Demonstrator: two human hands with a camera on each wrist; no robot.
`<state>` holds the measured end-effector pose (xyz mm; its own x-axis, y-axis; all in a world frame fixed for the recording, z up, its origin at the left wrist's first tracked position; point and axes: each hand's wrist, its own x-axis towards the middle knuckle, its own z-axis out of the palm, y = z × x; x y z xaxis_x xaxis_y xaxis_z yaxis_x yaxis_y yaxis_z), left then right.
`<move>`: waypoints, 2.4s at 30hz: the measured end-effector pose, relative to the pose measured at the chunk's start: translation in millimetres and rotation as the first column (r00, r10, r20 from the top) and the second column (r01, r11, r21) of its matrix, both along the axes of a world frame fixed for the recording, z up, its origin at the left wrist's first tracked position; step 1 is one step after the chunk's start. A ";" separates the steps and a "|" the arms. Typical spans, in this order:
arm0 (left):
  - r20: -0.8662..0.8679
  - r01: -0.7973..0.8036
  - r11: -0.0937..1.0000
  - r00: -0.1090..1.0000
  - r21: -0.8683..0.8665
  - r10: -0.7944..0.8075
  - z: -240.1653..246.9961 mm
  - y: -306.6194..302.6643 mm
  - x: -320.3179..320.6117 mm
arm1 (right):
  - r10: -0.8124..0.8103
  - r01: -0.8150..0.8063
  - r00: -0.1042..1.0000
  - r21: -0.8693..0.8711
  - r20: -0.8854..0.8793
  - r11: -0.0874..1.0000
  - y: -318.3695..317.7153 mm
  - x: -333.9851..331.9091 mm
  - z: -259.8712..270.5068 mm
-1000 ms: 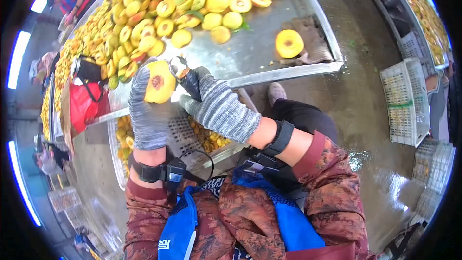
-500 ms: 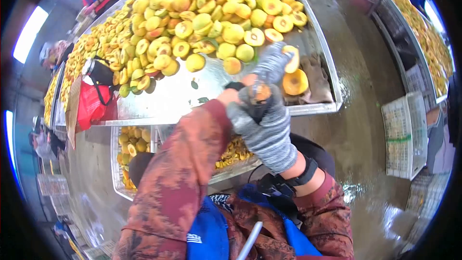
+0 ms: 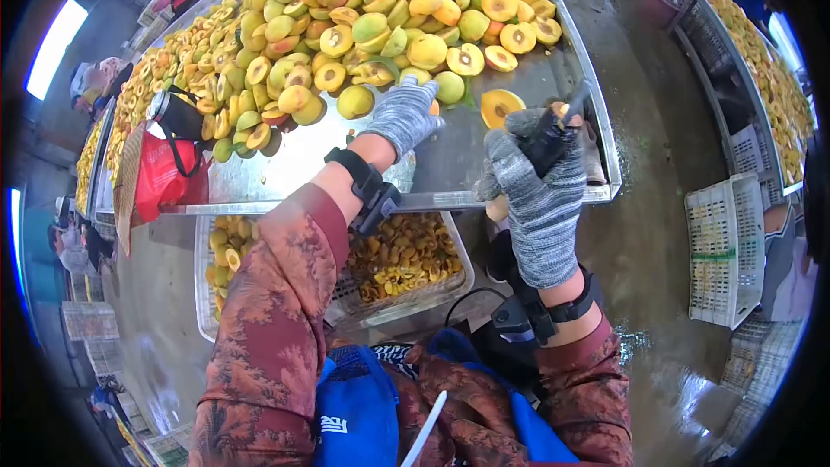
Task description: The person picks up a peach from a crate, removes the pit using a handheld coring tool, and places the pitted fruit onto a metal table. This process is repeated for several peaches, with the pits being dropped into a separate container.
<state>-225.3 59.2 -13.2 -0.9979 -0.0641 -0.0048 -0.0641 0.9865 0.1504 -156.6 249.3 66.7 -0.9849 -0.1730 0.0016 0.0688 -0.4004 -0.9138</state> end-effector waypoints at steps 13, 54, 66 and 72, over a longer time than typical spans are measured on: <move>0.124 -0.122 -0.053 0.992 0.991 0.028 41.7 -48.1 60.8 | 0.320 -0.322 0.944 0.004 0.077 0.947 -28.1 6.7 -33.3; -0.601 0.288 0.650 0.729 0.703 0.326 34.6 -23.2 202.2 | 0.764 -0.566 0.635 0.606 -0.111 0.559 -93.6 83.8 -68.9; -0.150 0.098 0.144 0.897 0.985 0.415 60.7 -27.9 194.0 | 0.821 -0.734 0.559 0.531 0.118 0.424 -91.8 82.9 -53.4; -0.127 0.059 0.174 0.904 0.983 0.409 58.8 -31.0 195.1 | 0.831 -0.753 0.536 0.528 0.146 0.393 -93.5 83.4 -54.3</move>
